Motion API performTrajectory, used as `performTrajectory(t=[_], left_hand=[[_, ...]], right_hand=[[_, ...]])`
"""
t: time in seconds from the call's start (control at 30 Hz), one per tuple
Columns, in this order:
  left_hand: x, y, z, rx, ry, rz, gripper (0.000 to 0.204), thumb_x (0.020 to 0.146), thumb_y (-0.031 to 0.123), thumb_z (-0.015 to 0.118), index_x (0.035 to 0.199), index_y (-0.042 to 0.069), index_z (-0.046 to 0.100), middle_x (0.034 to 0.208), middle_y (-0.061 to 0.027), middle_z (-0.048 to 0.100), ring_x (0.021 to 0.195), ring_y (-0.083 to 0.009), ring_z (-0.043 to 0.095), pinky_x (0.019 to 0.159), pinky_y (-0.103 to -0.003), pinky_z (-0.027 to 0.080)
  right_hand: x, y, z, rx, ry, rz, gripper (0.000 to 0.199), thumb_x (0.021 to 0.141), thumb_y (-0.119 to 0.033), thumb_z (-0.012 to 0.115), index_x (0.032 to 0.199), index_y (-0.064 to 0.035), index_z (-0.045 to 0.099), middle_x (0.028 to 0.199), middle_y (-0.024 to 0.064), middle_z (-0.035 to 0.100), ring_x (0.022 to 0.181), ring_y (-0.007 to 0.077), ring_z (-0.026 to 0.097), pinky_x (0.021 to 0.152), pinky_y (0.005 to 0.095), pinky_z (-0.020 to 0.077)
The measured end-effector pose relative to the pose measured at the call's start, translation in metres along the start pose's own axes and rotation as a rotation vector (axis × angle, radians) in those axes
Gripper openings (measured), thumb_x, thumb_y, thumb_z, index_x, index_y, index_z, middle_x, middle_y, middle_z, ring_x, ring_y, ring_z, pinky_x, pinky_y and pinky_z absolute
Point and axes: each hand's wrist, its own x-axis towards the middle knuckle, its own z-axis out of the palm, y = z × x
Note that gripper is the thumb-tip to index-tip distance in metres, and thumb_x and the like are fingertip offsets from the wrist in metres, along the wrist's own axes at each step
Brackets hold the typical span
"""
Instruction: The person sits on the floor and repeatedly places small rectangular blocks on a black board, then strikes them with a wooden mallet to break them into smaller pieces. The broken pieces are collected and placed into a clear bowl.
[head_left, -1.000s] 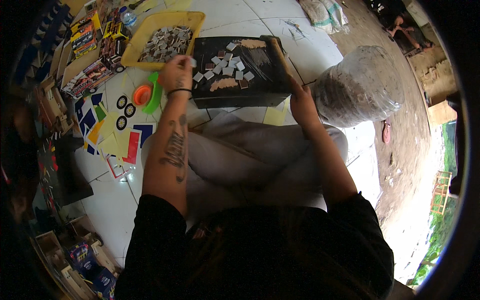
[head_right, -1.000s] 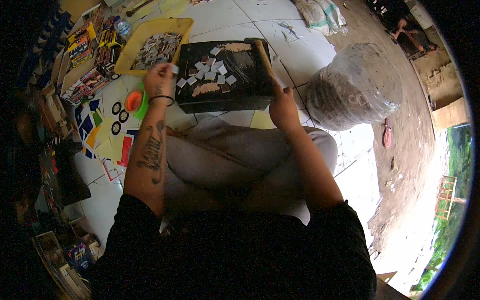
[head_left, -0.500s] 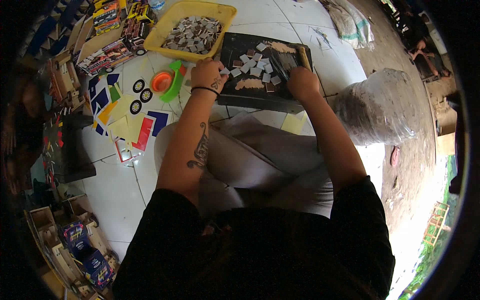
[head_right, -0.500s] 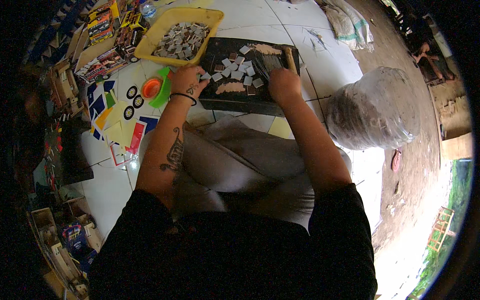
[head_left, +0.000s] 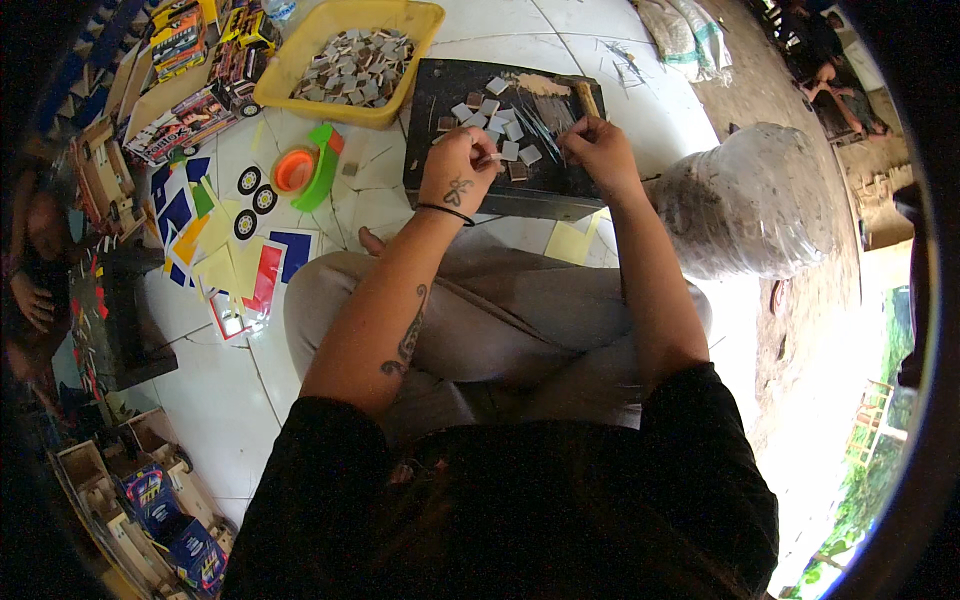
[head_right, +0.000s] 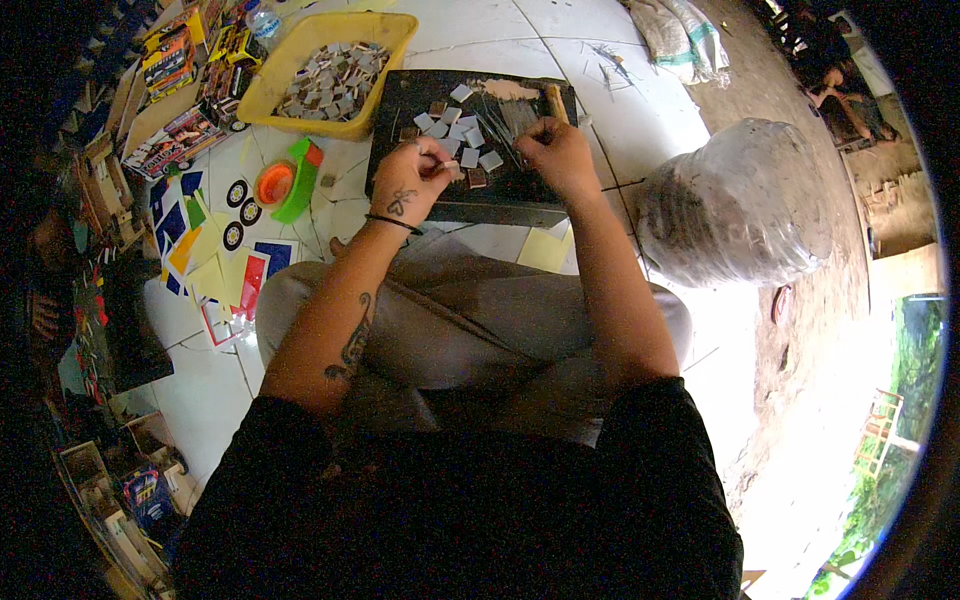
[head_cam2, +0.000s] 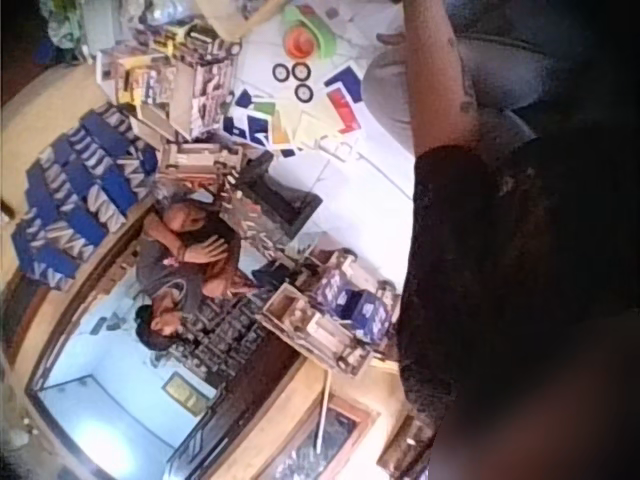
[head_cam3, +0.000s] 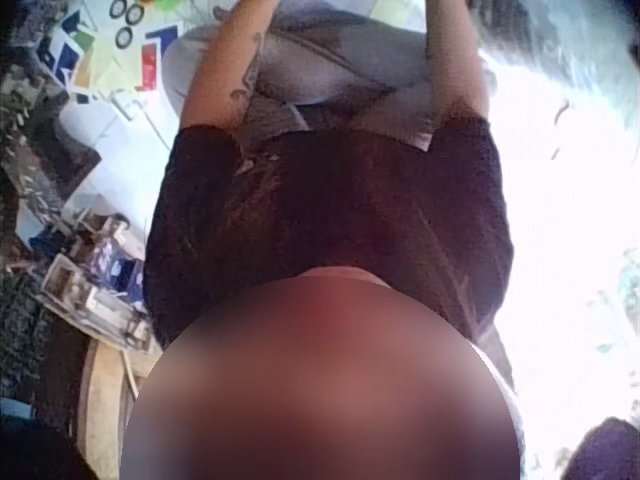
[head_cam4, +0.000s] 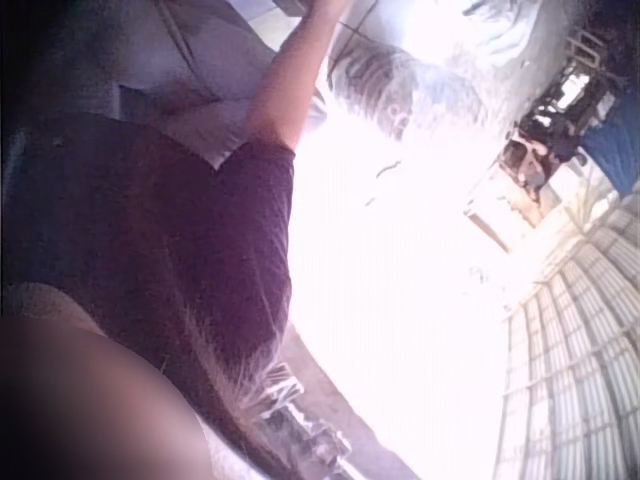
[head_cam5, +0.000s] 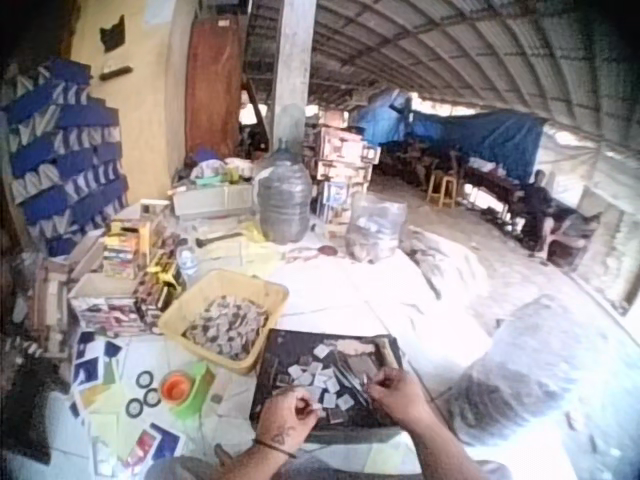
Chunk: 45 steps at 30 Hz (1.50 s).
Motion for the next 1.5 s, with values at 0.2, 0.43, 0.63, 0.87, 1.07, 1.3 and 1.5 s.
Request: performTrajectory(t=[0.2, 0.43, 0.63, 0.87, 1.07, 1.3, 1.5], left_hand=[[0.004, -0.006, 0.009, 0.137, -0.016, 0.178, 0.016, 0.072, 0.008, 0.071, 0.083, 0.004, 0.06, 0.075, -0.0084, 0.064, 0.067, -0.0192, 0.063, 0.063, -0.029, 0.049], [0.007, -0.014, 0.008, 0.145, -0.082, 0.086, 0.017, 0.072, 0.011, 0.072, 0.08, 0.003, 0.059, 0.07, -0.0093, 0.062, 0.064, -0.0213, 0.061, 0.061, -0.031, 0.049], [0.008, -0.013, 0.007, 0.15, -0.03, 0.097, 0.02, 0.071, 0.014, 0.073, 0.078, 0.001, 0.059, 0.068, -0.011, 0.063, 0.062, -0.0216, 0.062, 0.06, -0.032, 0.049], [0.007, -0.006, 0.004, 0.172, -0.079, 0.007, 0.014, 0.069, 0.011, 0.072, 0.076, 0.003, 0.063, 0.072, -0.0119, 0.065, 0.068, -0.0254, 0.065, 0.063, -0.034, 0.05], [0.008, -0.004, 0.002, 0.189, -0.075, 0.033, 0.014, 0.069, 0.012, 0.071, 0.076, 0.003, 0.063, 0.072, -0.0121, 0.066, 0.068, -0.026, 0.065, 0.063, -0.034, 0.05], [0.006, -0.002, 0.001, 0.188, -0.024, 0.154, 0.015, 0.072, 0.012, 0.069, 0.081, 0.001, 0.066, 0.077, -0.0142, 0.065, 0.071, -0.0277, 0.064, 0.064, -0.035, 0.05], [0.006, -0.01, 0.004, 0.126, -0.005, 0.222, 0.013, 0.076, 0.013, 0.067, 0.08, 0.001, 0.065, 0.077, -0.0138, 0.064, 0.07, -0.0272, 0.062, 0.063, -0.034, 0.049]], right_hand=[[-0.01, -0.006, 0.016, 0.351, -0.054, -0.216, 0.008, 0.081, -0.006, 0.062, 0.088, -0.002, 0.059, 0.083, 0.0038, 0.063, 0.073, 0.0088, 0.057, 0.066, 0.0218, 0.0443], [-0.019, -0.018, 0.037, 0.137, -0.009, -0.35, 0.009, 0.081, -0.002, 0.066, 0.085, -0.0003, 0.059, 0.076, 0.003, 0.063, 0.071, 0.0083, 0.06, 0.064, 0.0214, 0.048], [-0.024, -0.021, 0.046, -0.019, 0.075, -0.476, 0.012, 0.078, -0.012, 0.068, 0.078, -0.0016, 0.061, 0.06, 0.0111, 0.061, 0.049, 0.0131, 0.056, 0.048, 0.028, 0.0443], [-0.028, -0.027, 0.046, -0.14, 0.028, -0.431, 0.011, 0.08, -0.008, 0.068, 0.08, 0.0005, 0.061, 0.068, 0.0051, 0.063, 0.062, 0.0063, 0.057, 0.056, 0.0226, 0.046], [-0.028, -0.03, 0.045, -0.179, 0.039, -0.5, 0.01, 0.08, -0.008, 0.067, 0.08, 0.0007, 0.062, 0.068, 0.0066, 0.063, 0.059, 0.0088, 0.058, 0.055, 0.0247, 0.047], [-0.026, -0.034, 0.045, -0.221, 0.014, -0.497, 0.011, 0.078, -0.01, 0.068, 0.079, 0.0001, 0.062, 0.071, 0.0099, 0.064, 0.066, 0.0147, 0.063, 0.061, 0.0289, 0.0495], [-0.051, -0.027, 0.015, -0.827, 0.369, -0.545, 0.045, 0.073, -0.018, 0.072, 0.11, -0.0014, 0.051, 0.105, 0.0185, 0.055, 0.092, 0.029, 0.06, 0.08, 0.0363, 0.0487]])
